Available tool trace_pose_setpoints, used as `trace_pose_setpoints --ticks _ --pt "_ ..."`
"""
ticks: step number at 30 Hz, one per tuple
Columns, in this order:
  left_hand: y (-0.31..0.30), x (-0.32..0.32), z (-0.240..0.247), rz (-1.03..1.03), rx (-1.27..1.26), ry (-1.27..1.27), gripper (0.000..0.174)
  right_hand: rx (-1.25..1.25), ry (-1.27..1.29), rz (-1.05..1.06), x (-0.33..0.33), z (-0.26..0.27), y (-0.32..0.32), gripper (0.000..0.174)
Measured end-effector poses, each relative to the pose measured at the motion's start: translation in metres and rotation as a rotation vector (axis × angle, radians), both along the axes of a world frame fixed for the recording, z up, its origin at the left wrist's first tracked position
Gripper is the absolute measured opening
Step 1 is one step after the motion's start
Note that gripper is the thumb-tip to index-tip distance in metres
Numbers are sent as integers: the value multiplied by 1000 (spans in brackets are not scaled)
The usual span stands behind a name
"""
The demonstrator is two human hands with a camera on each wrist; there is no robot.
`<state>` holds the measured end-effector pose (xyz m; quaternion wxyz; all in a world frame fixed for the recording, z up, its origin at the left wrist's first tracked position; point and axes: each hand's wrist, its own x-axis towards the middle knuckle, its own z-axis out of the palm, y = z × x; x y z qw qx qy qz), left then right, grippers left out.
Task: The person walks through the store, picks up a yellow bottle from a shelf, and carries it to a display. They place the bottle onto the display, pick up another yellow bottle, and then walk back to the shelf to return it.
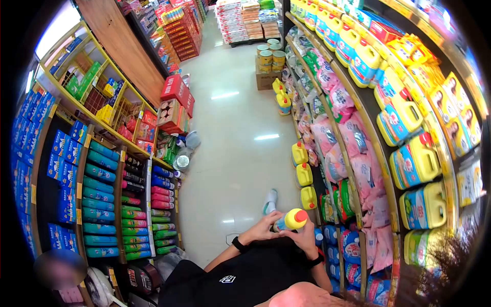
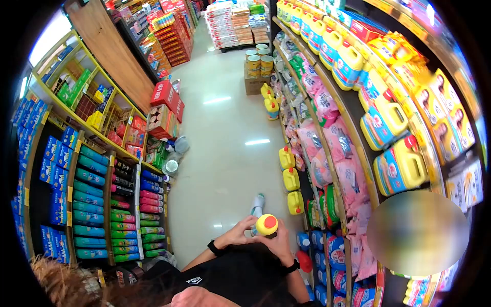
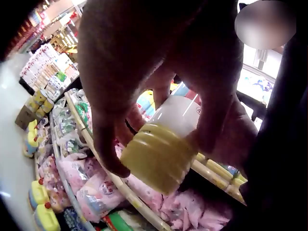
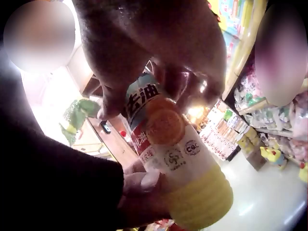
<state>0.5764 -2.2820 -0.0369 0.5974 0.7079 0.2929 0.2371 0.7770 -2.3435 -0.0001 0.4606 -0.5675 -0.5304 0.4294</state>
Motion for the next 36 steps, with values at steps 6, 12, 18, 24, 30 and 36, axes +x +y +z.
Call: trace_pose_setpoints --ticks 6,12,18,24,30,36 --pt "81 -10 10 138 14 69 77 59 17 78 -7 -3 104 69" --pt "175 -21 16 236 45 106 69 63 53 157 -14 -8 210 69" --pt "231 -31 5 367 -37 68 65 75 -19 280 -24 -2 293 70" --pt "273 -37 -2 450 -91 15 66 177 -110 414 -30 -1 357 66" --pt "330 -44 -31 506 -53 4 72 81 -127 406 -39 -13 413 61" --pt "424 -57 -43 521 -20 16 71 72 -111 398 -55 -12 509 61"
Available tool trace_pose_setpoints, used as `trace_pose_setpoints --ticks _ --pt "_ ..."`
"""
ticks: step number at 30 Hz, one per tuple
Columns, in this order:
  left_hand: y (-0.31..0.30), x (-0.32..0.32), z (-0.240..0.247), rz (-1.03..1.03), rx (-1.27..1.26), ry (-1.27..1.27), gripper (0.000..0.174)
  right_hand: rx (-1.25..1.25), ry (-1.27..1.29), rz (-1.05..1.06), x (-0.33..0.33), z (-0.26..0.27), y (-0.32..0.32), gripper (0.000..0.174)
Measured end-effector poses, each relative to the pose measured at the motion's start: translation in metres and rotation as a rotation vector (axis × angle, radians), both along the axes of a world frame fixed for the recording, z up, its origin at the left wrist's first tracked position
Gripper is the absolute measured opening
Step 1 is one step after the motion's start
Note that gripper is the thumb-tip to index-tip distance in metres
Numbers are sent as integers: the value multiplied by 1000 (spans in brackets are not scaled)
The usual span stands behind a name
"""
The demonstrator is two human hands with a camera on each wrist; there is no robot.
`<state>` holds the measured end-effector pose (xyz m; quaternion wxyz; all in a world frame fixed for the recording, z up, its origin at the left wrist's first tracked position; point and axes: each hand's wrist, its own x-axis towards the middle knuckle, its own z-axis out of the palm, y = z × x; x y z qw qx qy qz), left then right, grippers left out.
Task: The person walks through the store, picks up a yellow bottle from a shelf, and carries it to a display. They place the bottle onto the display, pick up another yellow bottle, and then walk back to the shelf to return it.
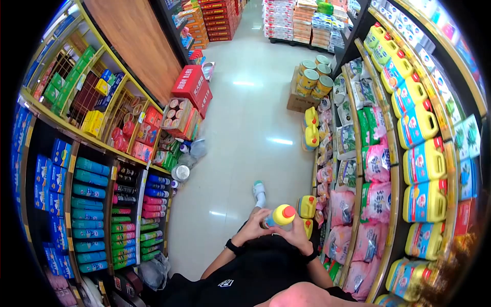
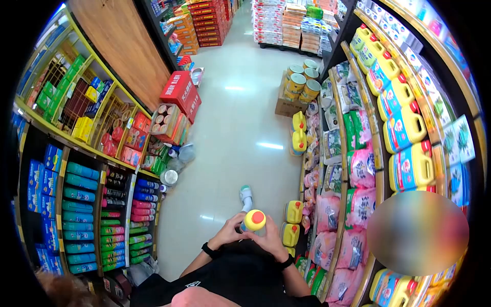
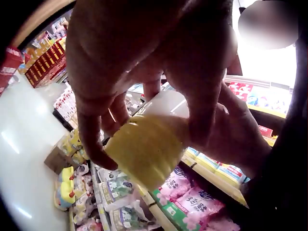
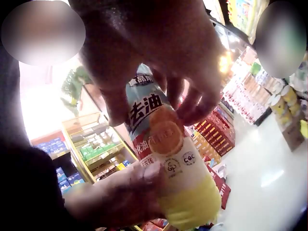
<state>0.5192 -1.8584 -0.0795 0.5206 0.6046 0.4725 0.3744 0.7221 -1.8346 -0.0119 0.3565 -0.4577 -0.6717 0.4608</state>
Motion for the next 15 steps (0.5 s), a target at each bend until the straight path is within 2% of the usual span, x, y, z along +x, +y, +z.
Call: trace_pose_setpoints --ticks 3,5,8,11,12,15 --pt "56 -9 -4 -2 33 37 70 47 -31 16 -8 0 56 61" --pt "96 -14 23 -9 4 9 69 16 -64 0 -13 14 90 61" --pt "147 -24 34 -12 -37 -75 67 3 -31 -10 -27 36 147 59" --pt "194 -36 32 2 84 12 68 19 -18 -15 -40 33 189 58" --pt "206 -39 43 21 0 -61 70 29 -24 -13 -45 35 204 57" --pt "238 -50 40 25 25 26 71 -9 -6 -20 -58 44 232 57"
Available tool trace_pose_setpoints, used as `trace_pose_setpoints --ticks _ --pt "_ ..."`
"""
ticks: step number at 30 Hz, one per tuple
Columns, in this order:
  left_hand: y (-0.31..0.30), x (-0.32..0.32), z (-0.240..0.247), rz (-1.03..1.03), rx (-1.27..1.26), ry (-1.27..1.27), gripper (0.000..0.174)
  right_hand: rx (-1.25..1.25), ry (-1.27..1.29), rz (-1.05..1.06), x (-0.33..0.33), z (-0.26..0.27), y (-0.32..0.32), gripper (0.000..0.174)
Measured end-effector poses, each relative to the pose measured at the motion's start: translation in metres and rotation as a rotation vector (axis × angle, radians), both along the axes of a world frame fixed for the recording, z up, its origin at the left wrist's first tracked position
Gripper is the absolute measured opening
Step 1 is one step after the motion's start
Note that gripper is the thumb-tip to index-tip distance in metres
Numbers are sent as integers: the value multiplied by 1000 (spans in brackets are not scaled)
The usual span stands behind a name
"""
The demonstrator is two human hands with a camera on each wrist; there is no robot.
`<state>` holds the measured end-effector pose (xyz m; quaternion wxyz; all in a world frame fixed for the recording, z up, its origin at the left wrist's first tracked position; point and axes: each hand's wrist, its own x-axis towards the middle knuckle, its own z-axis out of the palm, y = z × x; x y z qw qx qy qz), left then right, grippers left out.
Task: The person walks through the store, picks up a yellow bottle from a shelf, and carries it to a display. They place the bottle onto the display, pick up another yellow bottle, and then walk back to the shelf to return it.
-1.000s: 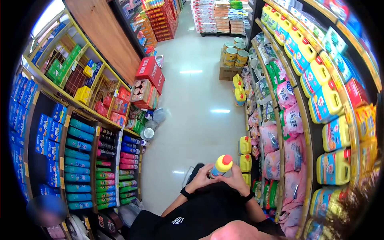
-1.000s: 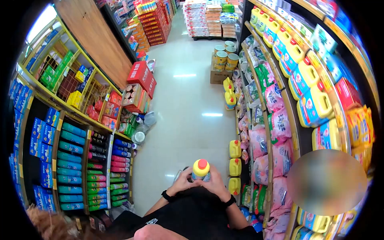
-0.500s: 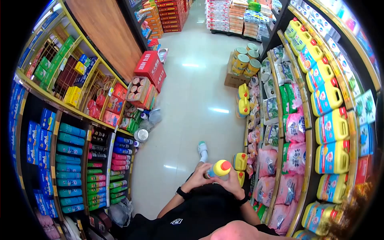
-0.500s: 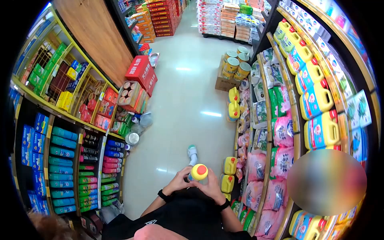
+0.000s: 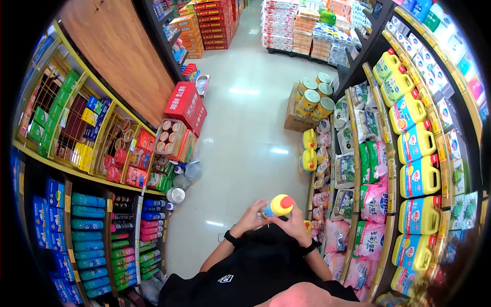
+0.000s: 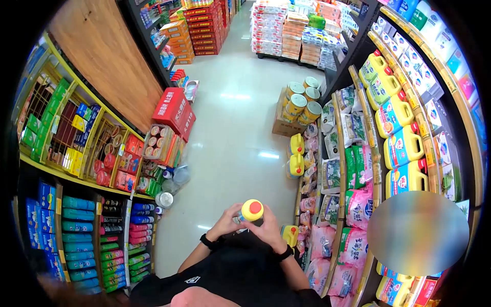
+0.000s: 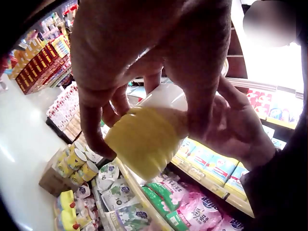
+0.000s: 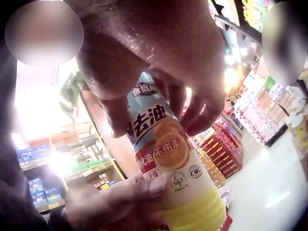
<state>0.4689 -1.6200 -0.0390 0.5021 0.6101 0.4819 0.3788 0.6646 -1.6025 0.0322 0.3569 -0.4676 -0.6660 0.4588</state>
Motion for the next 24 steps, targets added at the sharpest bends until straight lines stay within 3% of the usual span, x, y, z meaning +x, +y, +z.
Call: trace_pose_setpoints --ticks 6,11,19,24 --pt "51 -14 14 3 -39 -13 68 27 8 -37 -16 -11 49 58" --pt "103 -27 -13 -24 -24 69 71 -58 46 -30 -21 -31 100 61" --pt "229 -38 -9 49 -67 -51 67 -24 68 23 -40 -29 242 60" --pt "318 -49 -1 55 12 62 67 -18 75 73 -45 -20 334 59"
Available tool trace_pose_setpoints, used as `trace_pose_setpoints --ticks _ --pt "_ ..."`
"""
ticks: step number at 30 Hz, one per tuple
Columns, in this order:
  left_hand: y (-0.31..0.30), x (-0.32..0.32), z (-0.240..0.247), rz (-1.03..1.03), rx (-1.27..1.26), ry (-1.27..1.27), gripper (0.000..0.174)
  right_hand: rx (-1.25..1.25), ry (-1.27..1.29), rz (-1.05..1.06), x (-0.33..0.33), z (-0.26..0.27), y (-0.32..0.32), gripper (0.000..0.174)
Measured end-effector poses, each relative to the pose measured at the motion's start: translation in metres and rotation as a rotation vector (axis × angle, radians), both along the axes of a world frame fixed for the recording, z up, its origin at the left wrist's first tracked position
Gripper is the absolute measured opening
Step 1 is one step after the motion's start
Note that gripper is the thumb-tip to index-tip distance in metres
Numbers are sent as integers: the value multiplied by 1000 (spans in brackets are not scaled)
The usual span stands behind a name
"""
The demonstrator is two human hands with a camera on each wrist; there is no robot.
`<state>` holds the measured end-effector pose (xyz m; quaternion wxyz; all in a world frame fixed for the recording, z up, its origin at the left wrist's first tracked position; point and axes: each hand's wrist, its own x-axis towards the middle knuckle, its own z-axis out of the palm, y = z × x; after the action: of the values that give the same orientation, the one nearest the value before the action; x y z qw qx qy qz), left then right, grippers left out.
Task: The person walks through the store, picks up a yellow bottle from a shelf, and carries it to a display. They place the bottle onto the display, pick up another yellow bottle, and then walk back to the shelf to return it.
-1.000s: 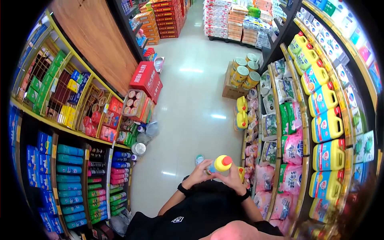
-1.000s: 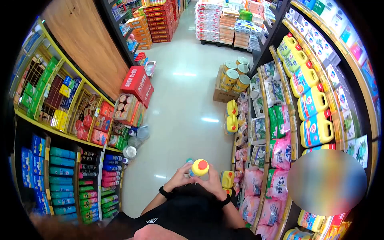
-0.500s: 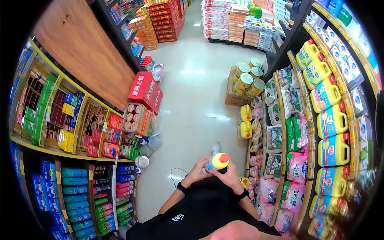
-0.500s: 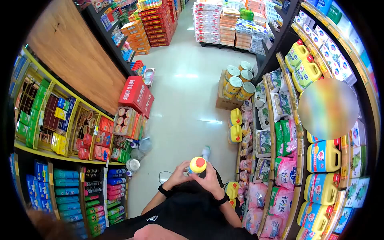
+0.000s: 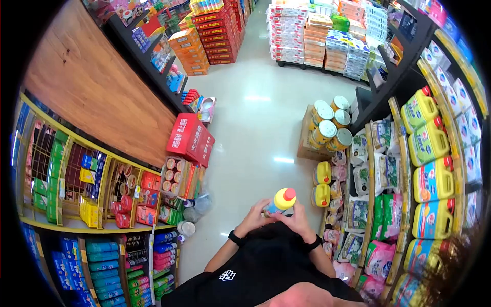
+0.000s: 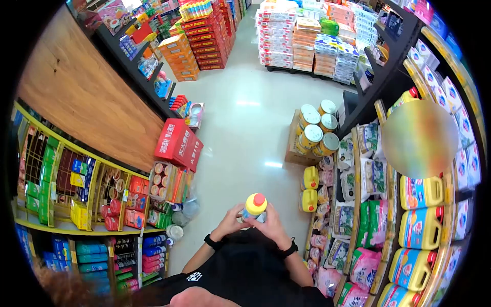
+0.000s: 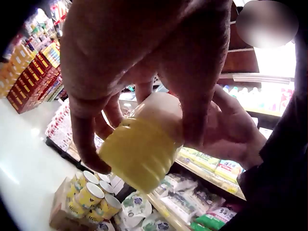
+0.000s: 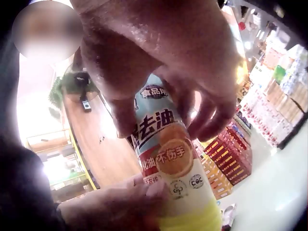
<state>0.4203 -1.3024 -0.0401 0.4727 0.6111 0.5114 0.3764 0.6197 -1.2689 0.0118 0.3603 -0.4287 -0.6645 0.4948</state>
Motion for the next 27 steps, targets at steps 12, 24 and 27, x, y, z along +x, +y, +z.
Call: trace_pose_setpoints --ticks 12,24,27 --pt "118 -18 -8 101 -20 6 67 44 -28 136 -19 -7 144 66" --pt "255 -55 -40 144 -102 -39 67 -7 -66 145 -60 -22 287 63" --pt "311 -69 -38 118 -92 -95 68 -15 -66 94 -77 -18 334 62"
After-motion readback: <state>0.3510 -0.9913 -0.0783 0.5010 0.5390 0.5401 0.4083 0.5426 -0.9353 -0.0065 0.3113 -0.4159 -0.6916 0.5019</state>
